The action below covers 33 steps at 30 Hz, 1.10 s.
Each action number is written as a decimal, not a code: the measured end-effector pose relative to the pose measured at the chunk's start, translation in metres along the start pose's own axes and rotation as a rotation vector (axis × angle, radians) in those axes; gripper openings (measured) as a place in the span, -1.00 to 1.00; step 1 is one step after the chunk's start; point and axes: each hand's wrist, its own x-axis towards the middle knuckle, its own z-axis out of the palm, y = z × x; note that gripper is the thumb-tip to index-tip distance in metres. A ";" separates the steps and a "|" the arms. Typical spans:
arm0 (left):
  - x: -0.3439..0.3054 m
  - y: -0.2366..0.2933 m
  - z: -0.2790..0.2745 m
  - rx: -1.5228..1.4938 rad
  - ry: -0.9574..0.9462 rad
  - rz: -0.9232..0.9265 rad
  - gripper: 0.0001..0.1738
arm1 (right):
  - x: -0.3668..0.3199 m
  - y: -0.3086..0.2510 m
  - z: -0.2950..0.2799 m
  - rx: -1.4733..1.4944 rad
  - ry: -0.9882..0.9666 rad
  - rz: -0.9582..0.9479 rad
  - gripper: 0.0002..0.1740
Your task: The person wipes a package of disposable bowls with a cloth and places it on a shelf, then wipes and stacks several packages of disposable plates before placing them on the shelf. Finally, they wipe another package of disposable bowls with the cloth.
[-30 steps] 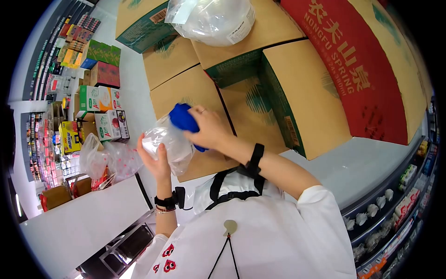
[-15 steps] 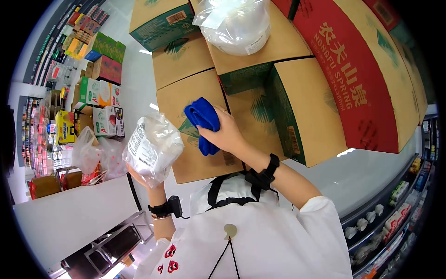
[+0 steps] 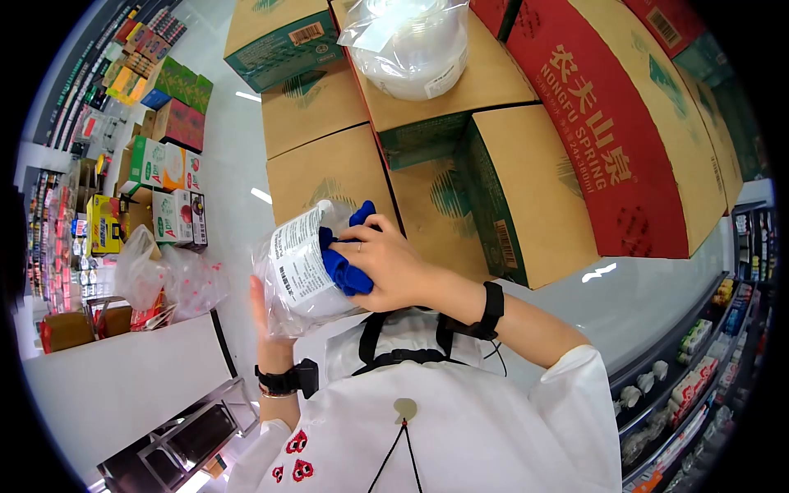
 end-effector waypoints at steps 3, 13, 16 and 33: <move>0.004 -0.012 -0.006 -0.198 0.063 -0.079 -0.09 | 0.010 0.000 -0.007 0.119 -0.088 0.110 -0.49; 0.020 -0.010 -0.067 0.110 -0.051 0.252 -0.02 | 0.024 -0.013 -0.027 1.247 -0.226 0.941 -0.61; 0.025 -0.002 -0.081 -0.170 -0.079 0.133 -0.15 | 0.016 -0.013 -0.033 1.967 -0.063 0.934 -0.53; 0.013 -0.010 -0.032 -0.204 0.114 0.000 -0.05 | 0.034 -0.006 -0.012 -0.292 0.110 -0.069 -0.48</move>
